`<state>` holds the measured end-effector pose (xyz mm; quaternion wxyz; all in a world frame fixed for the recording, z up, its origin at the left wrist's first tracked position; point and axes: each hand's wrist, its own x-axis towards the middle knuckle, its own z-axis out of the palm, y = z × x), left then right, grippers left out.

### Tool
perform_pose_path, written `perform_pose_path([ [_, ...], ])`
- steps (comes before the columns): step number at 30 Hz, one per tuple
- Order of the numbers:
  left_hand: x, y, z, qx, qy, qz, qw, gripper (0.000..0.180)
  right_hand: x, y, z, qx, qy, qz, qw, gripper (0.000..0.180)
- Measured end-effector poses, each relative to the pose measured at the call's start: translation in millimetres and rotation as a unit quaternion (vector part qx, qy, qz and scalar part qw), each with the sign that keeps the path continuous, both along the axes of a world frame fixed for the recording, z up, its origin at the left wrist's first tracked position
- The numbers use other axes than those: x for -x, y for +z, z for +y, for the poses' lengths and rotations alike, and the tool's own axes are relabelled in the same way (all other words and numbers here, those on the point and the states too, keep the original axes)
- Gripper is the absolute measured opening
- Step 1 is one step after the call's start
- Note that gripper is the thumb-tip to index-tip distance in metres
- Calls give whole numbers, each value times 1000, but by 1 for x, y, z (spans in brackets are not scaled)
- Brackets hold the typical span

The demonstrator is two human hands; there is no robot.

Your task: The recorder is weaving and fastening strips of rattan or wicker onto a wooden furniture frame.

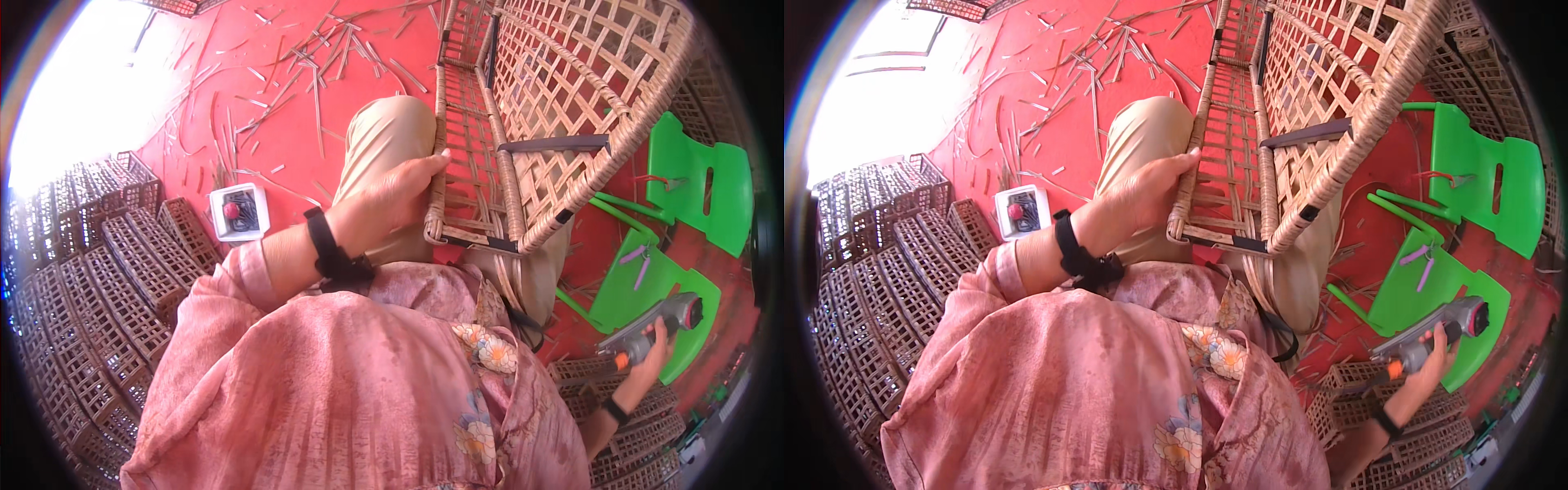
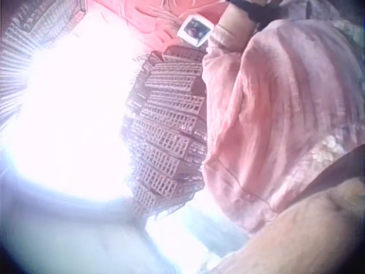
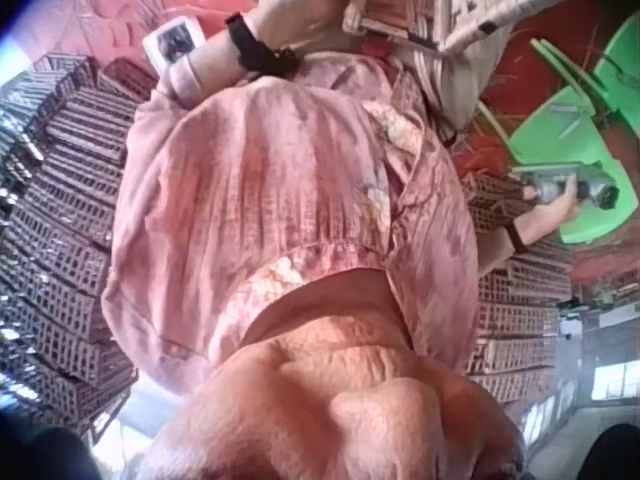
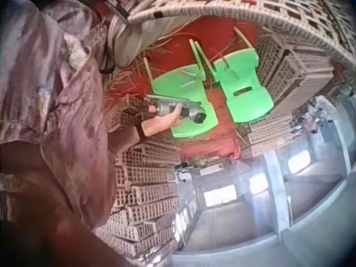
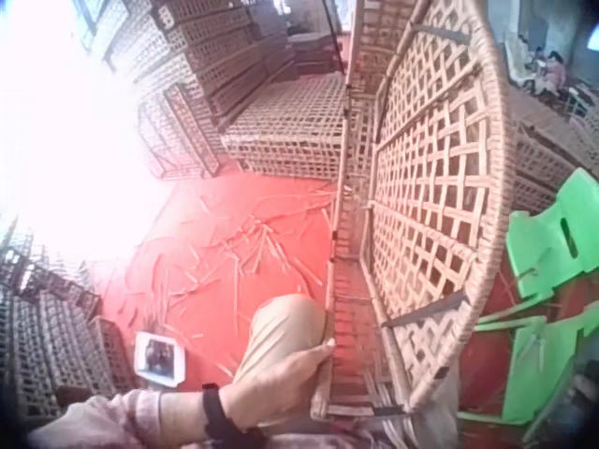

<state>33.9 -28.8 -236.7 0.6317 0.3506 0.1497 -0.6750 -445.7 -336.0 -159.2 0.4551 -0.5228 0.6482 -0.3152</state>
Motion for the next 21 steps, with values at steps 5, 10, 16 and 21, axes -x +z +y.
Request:
perform_pose_path([
  [5, 3, 2, -24, 54, -28, -69, 996, 41, -110, 162, 100, -28, 107, -117, 987, 42],
  [10, -8, -28, -40, -108, -24, -227, 968, 41, -204, 199, 148, -133, 272, -82, 950, 56],
  [16, 1, -49, -61, -86, -5, -151, 985, 42, -290, 188, 149, -335, 374, -3, 865, 45],
  [21, 17, -94, -70, -98, 14, -215, 971, 44, -334, 169, 139, -447, 375, -13, 812, 35],
])
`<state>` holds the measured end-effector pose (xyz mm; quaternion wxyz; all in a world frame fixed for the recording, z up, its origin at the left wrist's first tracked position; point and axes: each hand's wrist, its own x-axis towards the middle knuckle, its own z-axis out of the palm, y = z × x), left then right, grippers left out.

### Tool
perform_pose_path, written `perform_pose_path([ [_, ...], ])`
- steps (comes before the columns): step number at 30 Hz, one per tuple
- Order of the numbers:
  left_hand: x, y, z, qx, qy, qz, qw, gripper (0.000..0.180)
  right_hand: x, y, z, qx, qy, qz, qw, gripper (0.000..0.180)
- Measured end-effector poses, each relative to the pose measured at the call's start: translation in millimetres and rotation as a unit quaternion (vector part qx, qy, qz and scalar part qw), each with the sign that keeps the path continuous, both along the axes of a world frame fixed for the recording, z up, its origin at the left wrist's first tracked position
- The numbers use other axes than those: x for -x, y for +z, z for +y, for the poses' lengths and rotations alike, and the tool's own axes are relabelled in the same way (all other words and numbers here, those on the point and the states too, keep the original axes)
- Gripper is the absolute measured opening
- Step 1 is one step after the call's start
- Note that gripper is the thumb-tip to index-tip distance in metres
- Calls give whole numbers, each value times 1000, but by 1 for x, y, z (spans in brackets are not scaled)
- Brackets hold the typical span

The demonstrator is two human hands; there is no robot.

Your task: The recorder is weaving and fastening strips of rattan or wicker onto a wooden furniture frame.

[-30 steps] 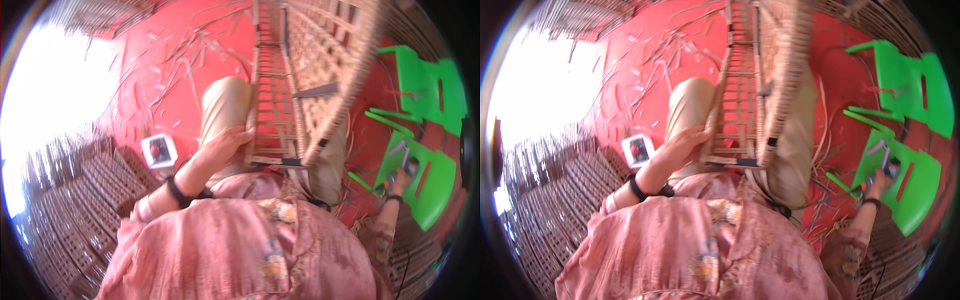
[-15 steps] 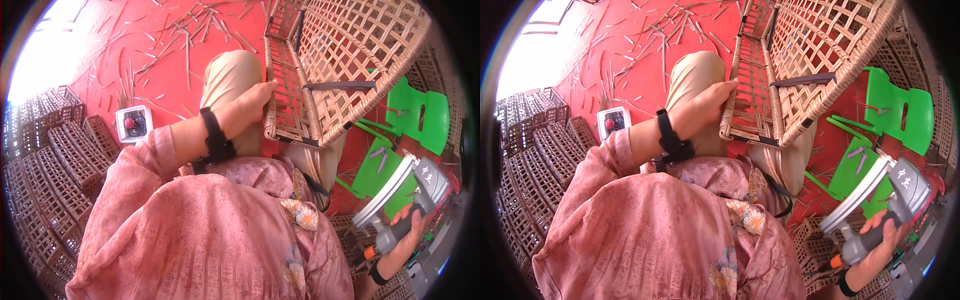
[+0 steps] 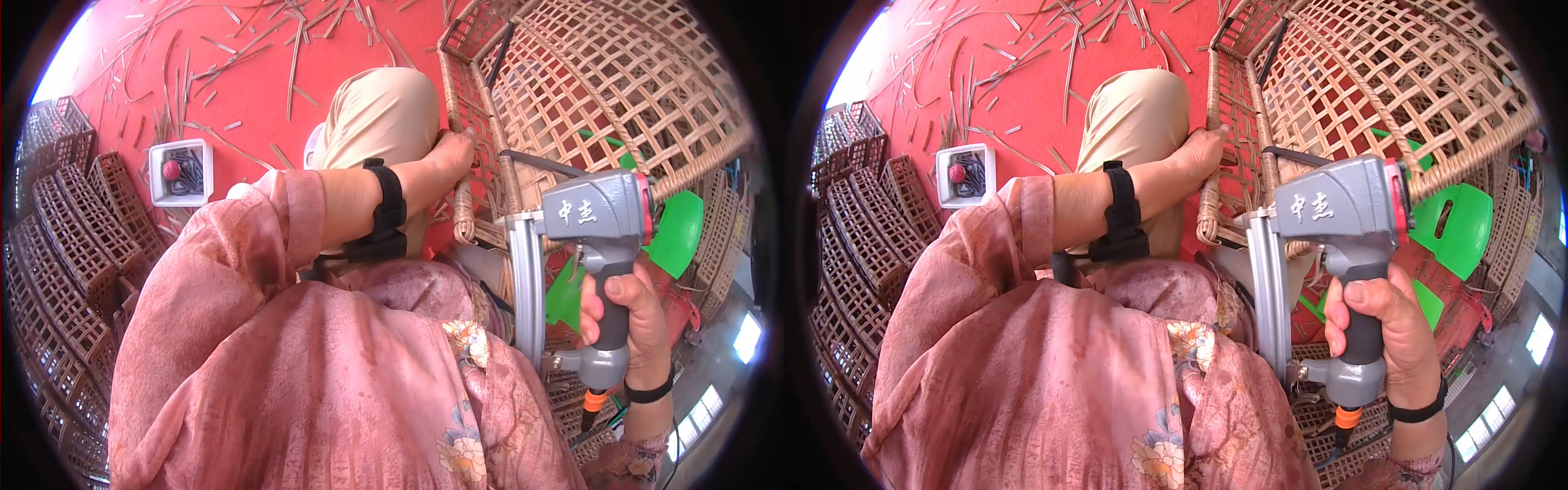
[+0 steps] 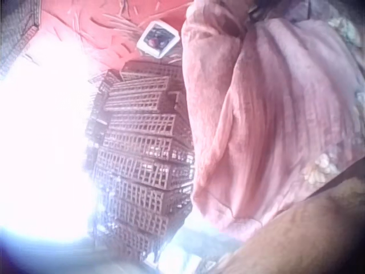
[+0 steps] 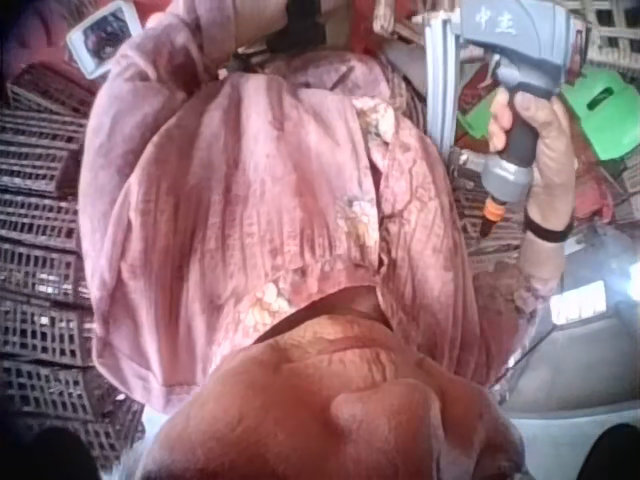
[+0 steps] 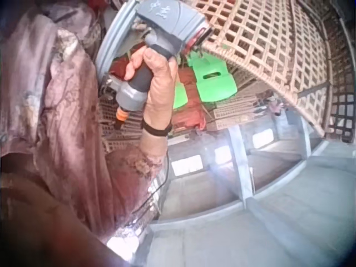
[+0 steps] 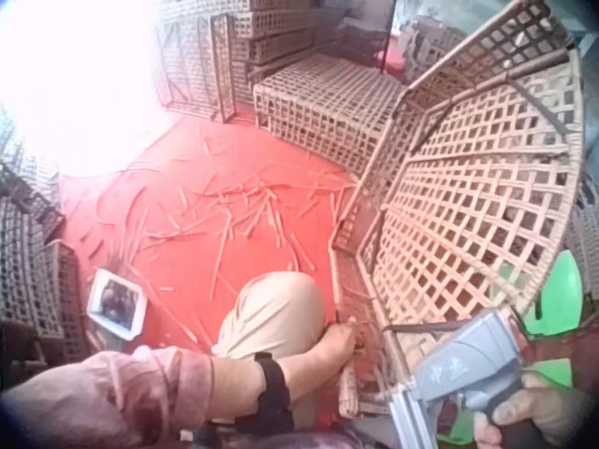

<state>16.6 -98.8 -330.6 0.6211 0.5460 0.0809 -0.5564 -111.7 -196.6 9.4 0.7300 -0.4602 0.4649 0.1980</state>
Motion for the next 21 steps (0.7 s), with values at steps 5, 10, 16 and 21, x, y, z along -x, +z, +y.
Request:
perform_pose_path([
  [5, 18, -22, -3, 23, -9, -156, 987, 45, -9, -11, -5, -21, 19, 44, 999, 33],
  [10, 27, -24, 6, 55, 35, -236, 970, 44, -19, -16, -6, -46, 31, 61, 997, 29],
  [16, 2, 36, 0, -49, 38, 23, 998, 46, -37, -12, -4, -21, 70, 111, 991, 23],
  [21, 2, 40, 26, -69, 113, 101, 986, 46, -39, -7, 12, 33, 76, 134, 988, 21],
])
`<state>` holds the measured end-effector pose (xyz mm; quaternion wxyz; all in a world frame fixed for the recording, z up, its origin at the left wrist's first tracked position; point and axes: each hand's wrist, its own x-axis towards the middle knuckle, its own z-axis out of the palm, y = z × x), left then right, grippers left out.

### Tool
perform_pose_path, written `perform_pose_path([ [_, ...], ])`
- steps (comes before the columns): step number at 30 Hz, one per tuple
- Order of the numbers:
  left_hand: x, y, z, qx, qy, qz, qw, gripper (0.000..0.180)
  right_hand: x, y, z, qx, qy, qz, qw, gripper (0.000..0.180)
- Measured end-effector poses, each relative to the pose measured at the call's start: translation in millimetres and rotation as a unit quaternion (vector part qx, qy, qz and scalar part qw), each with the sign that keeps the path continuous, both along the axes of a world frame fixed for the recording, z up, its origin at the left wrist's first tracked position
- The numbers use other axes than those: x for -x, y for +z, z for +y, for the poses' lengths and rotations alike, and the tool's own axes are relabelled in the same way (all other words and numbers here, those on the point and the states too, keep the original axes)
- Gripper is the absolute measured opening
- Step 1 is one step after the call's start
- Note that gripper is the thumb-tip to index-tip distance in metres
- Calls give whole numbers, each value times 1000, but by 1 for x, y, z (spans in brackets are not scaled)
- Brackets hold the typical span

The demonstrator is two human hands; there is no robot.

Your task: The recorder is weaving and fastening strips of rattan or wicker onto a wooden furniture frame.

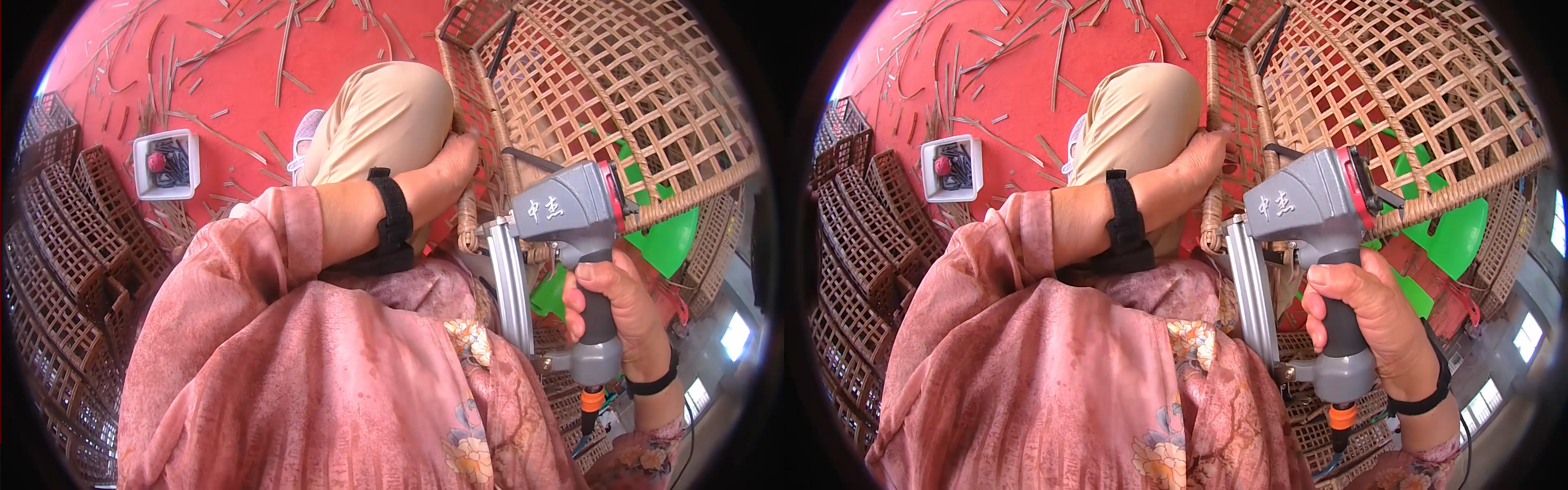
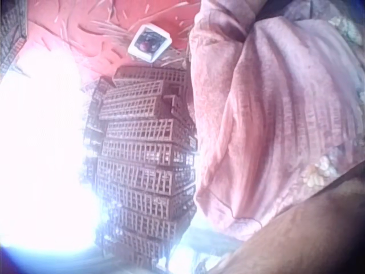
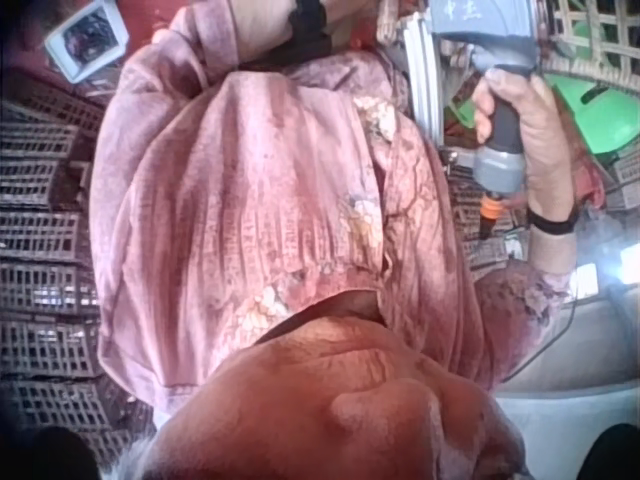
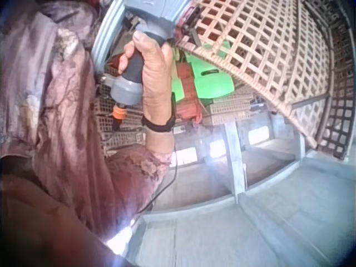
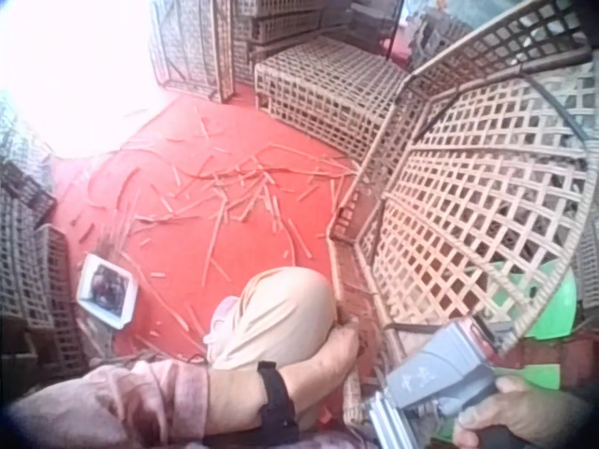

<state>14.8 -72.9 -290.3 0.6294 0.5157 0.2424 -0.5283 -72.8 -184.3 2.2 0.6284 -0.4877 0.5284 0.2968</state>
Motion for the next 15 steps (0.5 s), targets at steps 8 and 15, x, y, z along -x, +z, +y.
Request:
perform_pose_path([
  [8, 1, 9, 8, 29, 16, 16, 999, 47, -6, 2, 11, 47, 23, 8, 999, 23],
  [15, -2, 25, -7, 69, -20, -10, 997, 47, -18, 5, 18, 71, 54, 27, 996, 25],
])
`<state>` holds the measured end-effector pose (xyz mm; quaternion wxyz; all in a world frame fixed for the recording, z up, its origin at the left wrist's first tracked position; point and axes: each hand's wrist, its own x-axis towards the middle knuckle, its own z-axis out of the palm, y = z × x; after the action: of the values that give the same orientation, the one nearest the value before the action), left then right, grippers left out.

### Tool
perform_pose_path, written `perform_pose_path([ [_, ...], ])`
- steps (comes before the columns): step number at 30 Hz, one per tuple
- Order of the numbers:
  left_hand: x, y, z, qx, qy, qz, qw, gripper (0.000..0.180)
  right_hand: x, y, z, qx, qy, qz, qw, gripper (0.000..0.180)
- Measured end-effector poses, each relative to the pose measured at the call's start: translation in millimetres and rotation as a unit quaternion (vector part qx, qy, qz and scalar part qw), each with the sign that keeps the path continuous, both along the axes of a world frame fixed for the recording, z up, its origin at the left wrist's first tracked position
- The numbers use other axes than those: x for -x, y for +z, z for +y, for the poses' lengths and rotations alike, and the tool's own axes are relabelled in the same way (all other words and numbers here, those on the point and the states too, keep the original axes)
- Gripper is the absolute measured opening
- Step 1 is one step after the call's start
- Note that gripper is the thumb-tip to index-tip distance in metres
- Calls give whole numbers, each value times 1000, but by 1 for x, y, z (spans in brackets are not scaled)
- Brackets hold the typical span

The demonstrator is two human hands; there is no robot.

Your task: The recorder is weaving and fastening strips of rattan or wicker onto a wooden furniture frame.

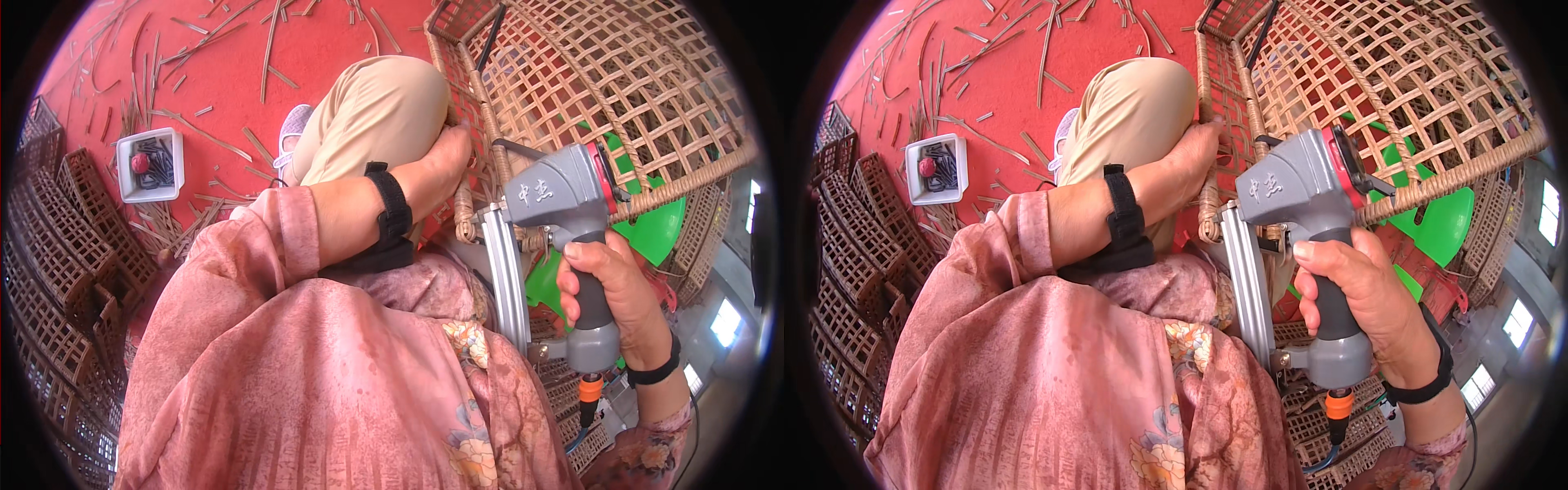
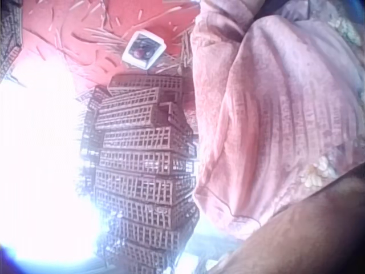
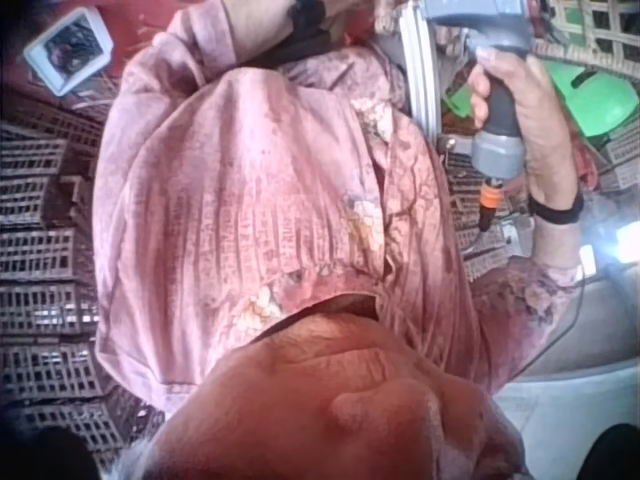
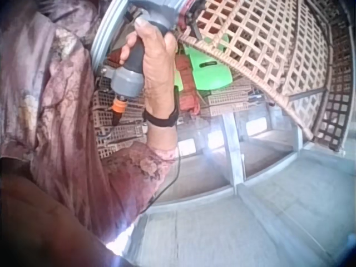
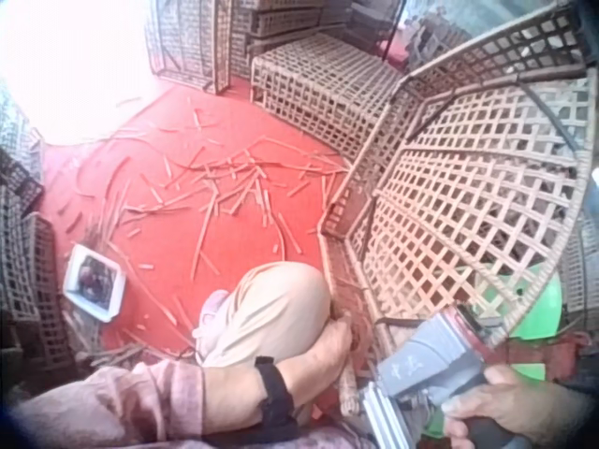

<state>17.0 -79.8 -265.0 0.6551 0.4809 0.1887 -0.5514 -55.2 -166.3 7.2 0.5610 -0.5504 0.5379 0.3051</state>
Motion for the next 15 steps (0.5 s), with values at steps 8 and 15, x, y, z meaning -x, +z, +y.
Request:
perform_pose_path([
  [8, -3, 4, -11, 17, -16, -16, 1000, 47, -7, -5, 1, -8, -3, 9, 1000, 31],
  [15, -7, 10, -17, 17, -30, -23, 999, 48, -5, -3, -2, -27, 11, 0, 1000, 37],
])
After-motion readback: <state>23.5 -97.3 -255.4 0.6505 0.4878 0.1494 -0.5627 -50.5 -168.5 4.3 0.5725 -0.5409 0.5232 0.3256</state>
